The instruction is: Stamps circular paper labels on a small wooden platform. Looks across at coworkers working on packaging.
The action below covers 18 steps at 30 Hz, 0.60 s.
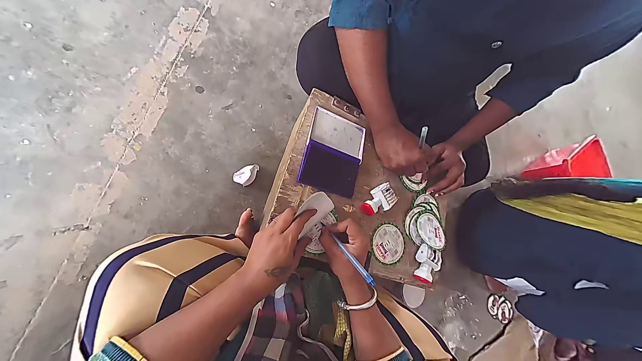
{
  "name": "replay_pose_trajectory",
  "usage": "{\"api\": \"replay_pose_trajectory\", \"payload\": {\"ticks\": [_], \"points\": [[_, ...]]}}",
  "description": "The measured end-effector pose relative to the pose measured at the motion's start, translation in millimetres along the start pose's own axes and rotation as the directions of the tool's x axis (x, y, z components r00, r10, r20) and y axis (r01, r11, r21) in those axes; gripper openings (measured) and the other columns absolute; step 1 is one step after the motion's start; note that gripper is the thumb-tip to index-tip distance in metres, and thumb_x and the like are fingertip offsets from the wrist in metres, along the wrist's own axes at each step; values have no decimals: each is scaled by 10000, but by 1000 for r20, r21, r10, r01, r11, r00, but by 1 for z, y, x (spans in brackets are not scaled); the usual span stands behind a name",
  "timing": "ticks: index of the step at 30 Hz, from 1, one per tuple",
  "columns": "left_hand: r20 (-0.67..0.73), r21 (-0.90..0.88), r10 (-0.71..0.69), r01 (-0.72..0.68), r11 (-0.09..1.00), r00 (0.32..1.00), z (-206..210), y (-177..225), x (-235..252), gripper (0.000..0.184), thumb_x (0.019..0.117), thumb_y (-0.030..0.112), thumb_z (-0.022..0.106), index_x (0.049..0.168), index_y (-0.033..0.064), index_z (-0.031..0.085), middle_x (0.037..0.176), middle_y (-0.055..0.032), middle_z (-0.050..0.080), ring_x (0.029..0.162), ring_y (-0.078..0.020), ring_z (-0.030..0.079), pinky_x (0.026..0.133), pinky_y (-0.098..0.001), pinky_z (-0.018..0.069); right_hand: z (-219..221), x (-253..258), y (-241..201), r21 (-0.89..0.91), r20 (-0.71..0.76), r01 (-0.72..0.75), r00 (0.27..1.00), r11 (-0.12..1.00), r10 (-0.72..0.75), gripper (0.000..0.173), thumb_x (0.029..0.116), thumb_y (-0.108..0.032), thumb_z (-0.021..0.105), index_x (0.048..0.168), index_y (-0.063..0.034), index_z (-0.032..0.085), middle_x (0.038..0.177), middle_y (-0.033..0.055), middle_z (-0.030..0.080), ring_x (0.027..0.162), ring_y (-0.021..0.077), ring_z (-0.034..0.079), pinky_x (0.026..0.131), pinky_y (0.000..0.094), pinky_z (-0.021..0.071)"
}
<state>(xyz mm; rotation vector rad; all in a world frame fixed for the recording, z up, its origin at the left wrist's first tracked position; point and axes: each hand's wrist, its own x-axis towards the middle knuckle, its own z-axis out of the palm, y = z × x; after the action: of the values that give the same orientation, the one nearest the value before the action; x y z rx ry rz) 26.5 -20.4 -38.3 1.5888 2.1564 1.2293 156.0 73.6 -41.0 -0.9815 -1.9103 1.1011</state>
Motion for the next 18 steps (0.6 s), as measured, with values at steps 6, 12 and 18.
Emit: {"api": "replay_pose_trajectory", "payload": {"ticks": [6,12,18], "points": [[21,-8,11,-11,1000,1000,0,1,-1,370,855,152,705,1216,70,718,1008,-160,711,852,-327,717,805,-571,514,-2,-2,4,-17,6,30,1000,999,-30,83,778,-33,681,739,-39,608,689,-50,643,611,-78,569,572,95,476],[30,53,194,-195,979,981,-1,-5,0,237,958,265,604,1074,129,759,1110,-57,748,981,-243,710,823,-431,516,-3,-3,2,97,-104,38,994,995,-28,112,780,8,686,784,-90,632,776,-99,678,716,-82,631,657,111,543],[58,128,304,-309,942,951,1,-6,-6,185,956,284,630,976,174,777,1060,-10,753,1020,-195,705,892,-456,488,-16,-3,7,411,-162,15,985,911,57,234,840,42,649,813,-188,677,772,-120,698,640,-59,619,591,108,521]]}}
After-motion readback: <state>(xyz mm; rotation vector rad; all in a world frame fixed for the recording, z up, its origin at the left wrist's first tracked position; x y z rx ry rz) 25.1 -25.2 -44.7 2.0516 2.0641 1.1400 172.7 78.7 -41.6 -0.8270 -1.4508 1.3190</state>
